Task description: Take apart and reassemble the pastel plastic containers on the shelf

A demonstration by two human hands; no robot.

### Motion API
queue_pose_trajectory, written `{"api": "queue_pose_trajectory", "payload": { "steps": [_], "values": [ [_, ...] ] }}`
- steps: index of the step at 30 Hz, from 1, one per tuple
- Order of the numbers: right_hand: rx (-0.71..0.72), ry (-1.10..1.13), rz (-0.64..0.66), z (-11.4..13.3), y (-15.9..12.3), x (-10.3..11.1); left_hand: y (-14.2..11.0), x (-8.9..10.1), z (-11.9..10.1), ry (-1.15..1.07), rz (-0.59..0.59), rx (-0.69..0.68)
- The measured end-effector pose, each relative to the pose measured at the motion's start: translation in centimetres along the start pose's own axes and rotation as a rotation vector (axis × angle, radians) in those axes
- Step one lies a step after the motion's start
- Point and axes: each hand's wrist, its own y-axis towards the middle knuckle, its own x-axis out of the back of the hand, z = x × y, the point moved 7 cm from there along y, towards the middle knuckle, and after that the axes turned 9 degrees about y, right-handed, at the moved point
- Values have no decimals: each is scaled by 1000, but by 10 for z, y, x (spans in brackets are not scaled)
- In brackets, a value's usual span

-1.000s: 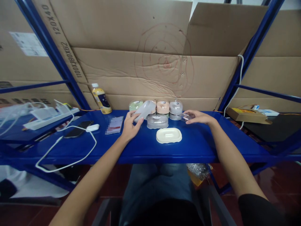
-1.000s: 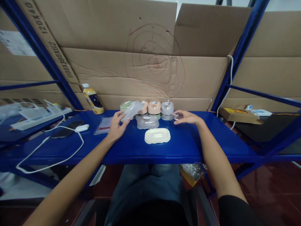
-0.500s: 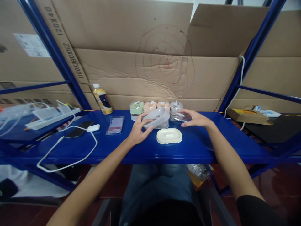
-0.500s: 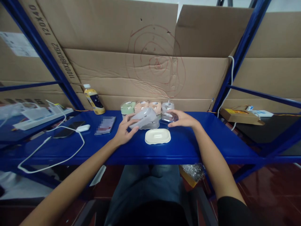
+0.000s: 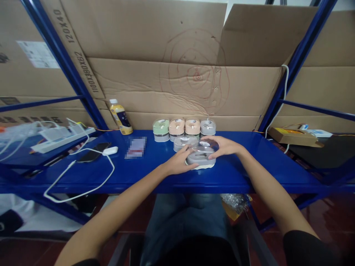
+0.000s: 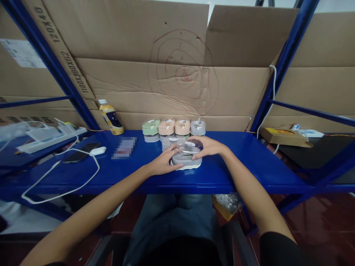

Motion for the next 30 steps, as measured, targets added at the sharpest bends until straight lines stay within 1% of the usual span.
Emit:
{"api": "queue_pose_trajectory", "payload": {
  "steps": [2, 5, 8, 13, 15, 18, 23, 30],
  "values": [
    [29, -24, 23, -1, 5, -9, -1, 0, 4, -71, -10, 21],
    [73, -43, 24, 0, 9, -15, -1, -2, 6, -167, -32, 37],
    [68, -61, 25, 3, 7, -14, -1, -6, 7, -203, -41, 47],
    [37, -97, 61, 4, 0, -10, -3, -11, 20, -262, -58, 186],
    [32, -136, 55, 1, 0, -10, -3, -13, 22, -276, -53, 213],
    [58, -211, 44, -3, 3, -11, -3, -15, 20, -289, -28, 225],
    [95, -260, 85, -4, 5, -17, 0, -19, 17, -333, -4, 218],
    [39, -210, 131, -5, 6, -19, 3, -22, 18, -292, 17, 212]
  ]
}}
